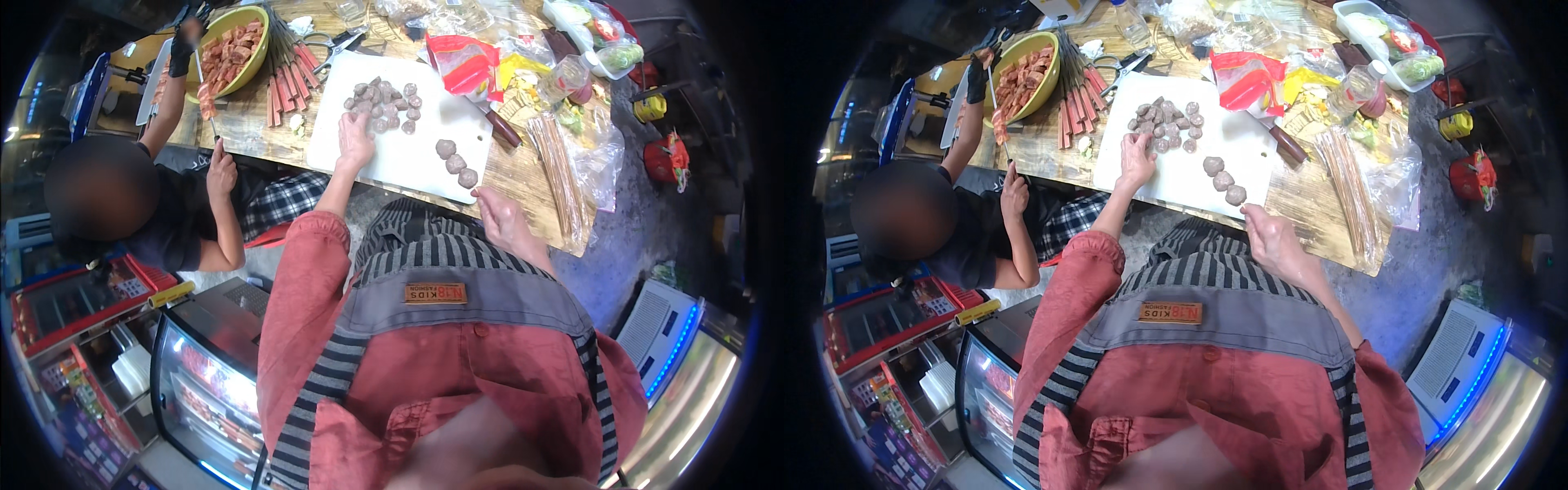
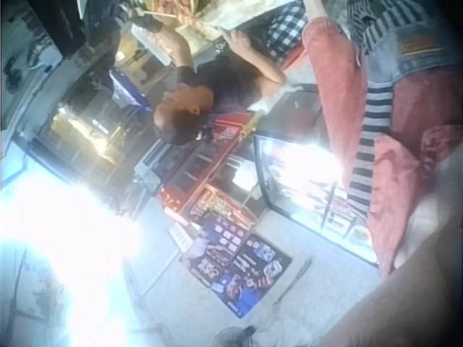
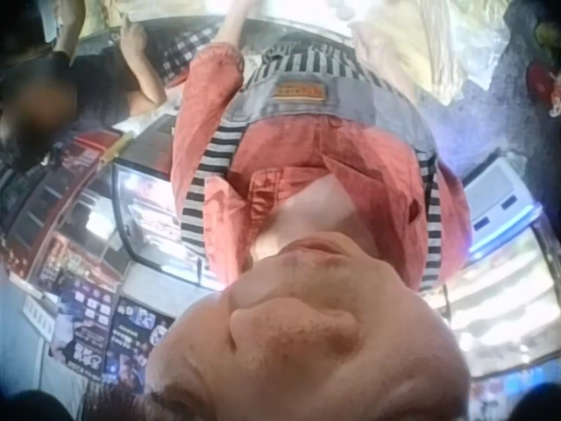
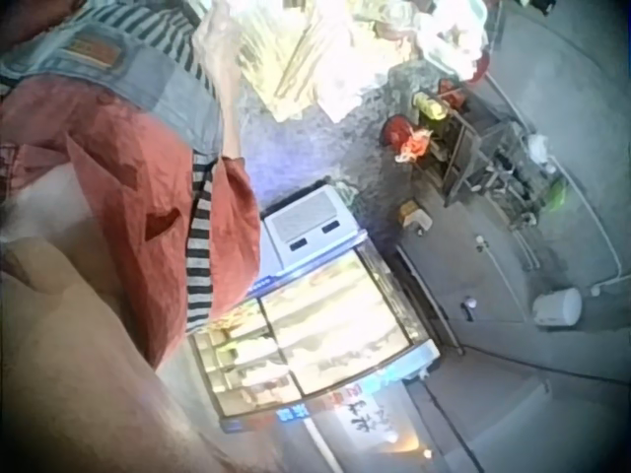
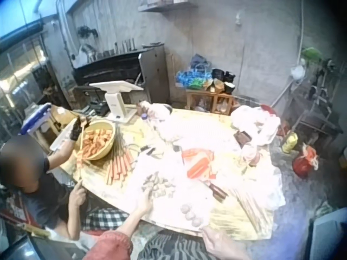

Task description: The person retrieves wooden skewers from a shelf and then proceeds to thread round meatballs onto them one by one. The person works at a wooden table with a cutting board, placing completed skewers aside.

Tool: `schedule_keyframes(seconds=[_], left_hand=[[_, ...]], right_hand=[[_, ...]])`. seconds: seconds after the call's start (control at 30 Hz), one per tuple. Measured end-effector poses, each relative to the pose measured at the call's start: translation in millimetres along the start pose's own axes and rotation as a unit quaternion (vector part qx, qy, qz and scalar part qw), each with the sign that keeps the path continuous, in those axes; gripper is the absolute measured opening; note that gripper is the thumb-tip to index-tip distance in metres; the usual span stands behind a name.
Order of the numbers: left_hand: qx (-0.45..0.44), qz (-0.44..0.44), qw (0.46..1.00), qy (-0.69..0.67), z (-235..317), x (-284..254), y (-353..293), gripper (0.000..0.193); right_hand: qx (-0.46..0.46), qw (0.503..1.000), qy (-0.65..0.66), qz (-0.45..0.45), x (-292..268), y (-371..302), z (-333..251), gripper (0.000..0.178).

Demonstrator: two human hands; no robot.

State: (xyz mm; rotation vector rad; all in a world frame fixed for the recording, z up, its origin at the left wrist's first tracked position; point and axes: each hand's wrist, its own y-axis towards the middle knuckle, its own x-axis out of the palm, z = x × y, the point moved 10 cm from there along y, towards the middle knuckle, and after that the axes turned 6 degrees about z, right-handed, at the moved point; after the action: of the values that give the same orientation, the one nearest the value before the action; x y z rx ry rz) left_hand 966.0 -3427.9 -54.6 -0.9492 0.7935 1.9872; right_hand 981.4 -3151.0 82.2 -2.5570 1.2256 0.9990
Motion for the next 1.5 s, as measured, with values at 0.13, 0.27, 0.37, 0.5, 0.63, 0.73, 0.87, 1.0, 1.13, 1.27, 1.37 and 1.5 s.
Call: schedule_keyframes(seconds=[0.13,0.27,0.37,0.5,0.63,0.73,0.87,1.0,1.13,1.27,1.37,1.5], left_hand=[[-0.057,-0.026,0.997,-0.054,-20,9,3,0.034],[-0.372,-0.069,0.679,-0.63,-17,29,-24,0.03],[-0.306,-0.109,0.472,-0.82,46,-9,-30,0.035],[-0.208,-0.111,0.404,-0.884,87,-55,-29,0.04],[-0.214,-0.096,0.39,-0.89,95,-69,-31,0.039],[-0.21,-0.087,0.385,-0.894,93,-73,-29,0.038],[-0.211,-0.087,0.394,-0.89,98,-74,-27,0.037],[-0.209,-0.089,0.392,-0.892,97,-73,-31,0.035],[-0.208,-0.095,0.389,-0.892,97,-73,-30,0.035],[-0.193,-0.104,0.397,-0.891,99,-76,-31,0.034],[-0.198,-0.089,0.416,-0.883,96,-78,-32,0.034],[-0.205,-0.08,0.419,-0.881,97,-81,-33,0.032]], right_hand=[[0.0,0.999,0.026,-0.023,12,0,-6,0.012],[-0.012,0.999,0.022,-0.044,19,0,-4,0.016],[-0.036,0.997,0.066,-0.015,12,8,-21,0.017],[-0.092,0.992,0.08,-0.007,6,17,-50,0.018],[-0.049,0.995,0.073,-0.043,6,18,-57,0.02],[-0.084,0.993,0.07,-0.037,5,23,-64,0.021],[-0.039,0.995,0.07,-0.055,7,22,-63,0.022],[-0.096,0.991,0.088,-0.027,15,17,-51,0.024],[-0.076,0.992,0.091,-0.042,16,18,-52,0.023],[-0.067,0.993,0.089,-0.046,14,18,-55,0.02],[-0.092,0.991,0.101,-0.012,12,17,-56,0.019],[-0.056,0.989,0.132,-0.038,11,18,-60,0.019]])
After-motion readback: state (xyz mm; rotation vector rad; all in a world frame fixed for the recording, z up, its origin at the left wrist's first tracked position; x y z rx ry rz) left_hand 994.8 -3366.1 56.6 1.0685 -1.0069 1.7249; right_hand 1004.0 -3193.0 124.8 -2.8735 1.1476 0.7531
